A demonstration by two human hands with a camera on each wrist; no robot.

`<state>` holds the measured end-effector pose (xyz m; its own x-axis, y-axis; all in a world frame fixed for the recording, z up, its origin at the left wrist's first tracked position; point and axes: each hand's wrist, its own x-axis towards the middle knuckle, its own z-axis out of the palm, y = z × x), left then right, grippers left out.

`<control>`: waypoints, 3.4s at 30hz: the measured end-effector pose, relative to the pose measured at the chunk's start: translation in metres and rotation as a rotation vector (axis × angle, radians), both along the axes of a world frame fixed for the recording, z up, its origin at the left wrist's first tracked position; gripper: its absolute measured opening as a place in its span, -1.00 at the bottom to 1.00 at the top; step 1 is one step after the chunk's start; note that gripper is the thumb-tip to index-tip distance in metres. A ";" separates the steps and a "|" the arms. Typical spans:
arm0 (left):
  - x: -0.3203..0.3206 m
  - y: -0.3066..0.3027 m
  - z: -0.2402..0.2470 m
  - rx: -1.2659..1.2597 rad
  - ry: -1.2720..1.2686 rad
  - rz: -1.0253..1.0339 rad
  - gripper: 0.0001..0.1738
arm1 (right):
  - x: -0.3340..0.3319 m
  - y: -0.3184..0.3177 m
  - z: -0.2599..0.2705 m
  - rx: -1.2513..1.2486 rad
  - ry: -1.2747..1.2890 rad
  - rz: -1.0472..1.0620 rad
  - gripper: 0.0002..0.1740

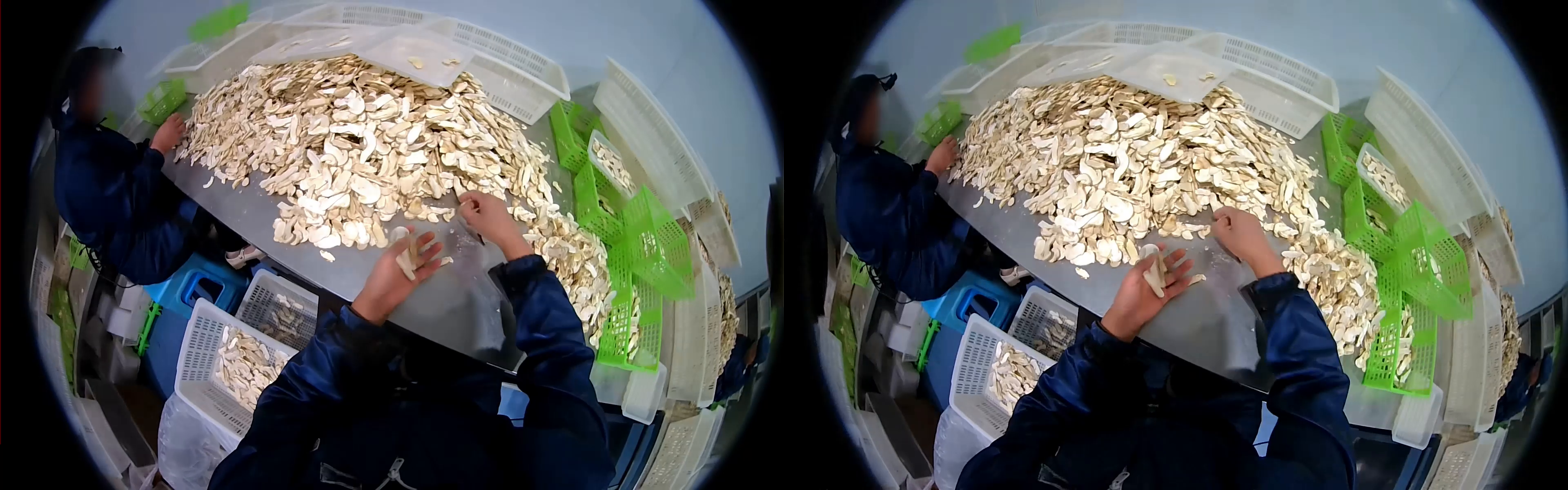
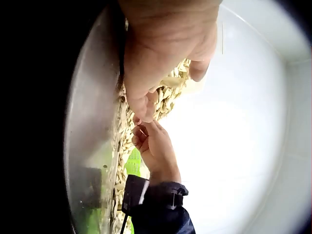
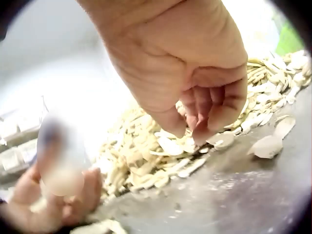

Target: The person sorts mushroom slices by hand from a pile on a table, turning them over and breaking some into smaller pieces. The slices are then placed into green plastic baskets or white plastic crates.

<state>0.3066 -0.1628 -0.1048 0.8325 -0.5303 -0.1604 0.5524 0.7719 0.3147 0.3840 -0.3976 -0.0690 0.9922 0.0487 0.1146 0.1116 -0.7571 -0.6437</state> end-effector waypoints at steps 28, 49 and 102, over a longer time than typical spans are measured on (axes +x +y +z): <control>0.008 0.005 -0.029 -0.040 -0.045 -0.048 -0.72 | -0.169 0.090 0.060 0.381 0.653 0.711 -0.56; -0.004 0.004 -0.018 -0.046 -0.139 -0.016 -0.82 | -0.213 0.161 -0.017 0.103 0.773 0.888 -0.60; 0.019 0.136 0.001 0.347 -0.403 -0.029 -0.48 | -0.168 0.190 -0.026 0.156 0.383 0.759 -0.68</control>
<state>0.3256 -0.0266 -0.1040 0.8499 -0.5269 -0.0009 0.3546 0.5707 0.7406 0.2155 -0.2075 -0.0945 0.6695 0.7252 -0.1607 0.3051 -0.4657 -0.8307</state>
